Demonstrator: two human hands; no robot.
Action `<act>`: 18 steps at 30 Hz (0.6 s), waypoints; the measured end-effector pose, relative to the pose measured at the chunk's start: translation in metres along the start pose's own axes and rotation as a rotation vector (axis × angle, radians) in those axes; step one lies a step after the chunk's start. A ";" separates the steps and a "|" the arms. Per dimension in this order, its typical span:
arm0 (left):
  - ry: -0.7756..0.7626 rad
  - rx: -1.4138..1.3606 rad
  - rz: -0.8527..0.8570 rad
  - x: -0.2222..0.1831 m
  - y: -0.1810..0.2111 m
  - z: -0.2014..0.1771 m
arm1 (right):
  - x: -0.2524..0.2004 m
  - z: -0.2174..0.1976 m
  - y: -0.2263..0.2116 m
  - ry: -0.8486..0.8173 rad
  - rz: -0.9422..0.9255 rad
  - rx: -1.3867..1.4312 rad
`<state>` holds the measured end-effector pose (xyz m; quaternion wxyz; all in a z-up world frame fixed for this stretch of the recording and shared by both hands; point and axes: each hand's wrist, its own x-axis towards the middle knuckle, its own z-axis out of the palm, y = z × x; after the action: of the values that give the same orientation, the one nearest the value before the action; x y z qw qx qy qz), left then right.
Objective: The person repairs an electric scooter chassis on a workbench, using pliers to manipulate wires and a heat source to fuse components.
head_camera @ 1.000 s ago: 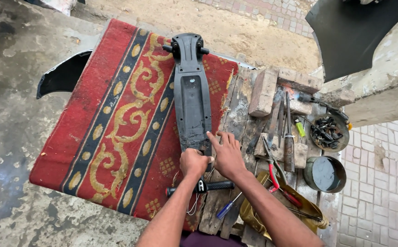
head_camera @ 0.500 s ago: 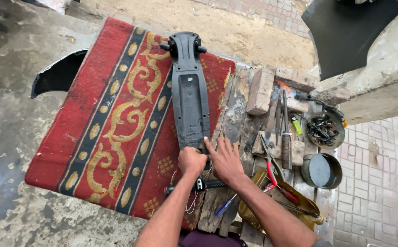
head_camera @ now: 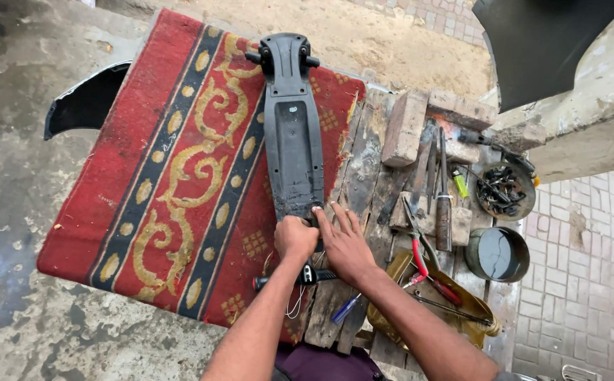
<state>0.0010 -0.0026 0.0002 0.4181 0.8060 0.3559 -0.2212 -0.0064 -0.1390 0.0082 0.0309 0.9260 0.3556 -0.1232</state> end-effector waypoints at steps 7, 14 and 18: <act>0.008 0.005 0.004 -0.006 0.005 -0.005 | 0.007 0.010 0.014 -0.071 0.023 -0.019; -0.046 -0.050 0.010 -0.022 0.013 -0.025 | 0.016 0.006 0.030 0.161 0.187 0.254; -0.004 -0.025 -0.013 -0.007 0.005 -0.012 | 0.006 0.002 0.015 0.046 0.155 0.017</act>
<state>0.0007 0.0031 0.0138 0.4273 0.7981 0.3628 -0.2210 0.0080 -0.1466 0.0046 0.0244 0.9536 0.2822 -0.1019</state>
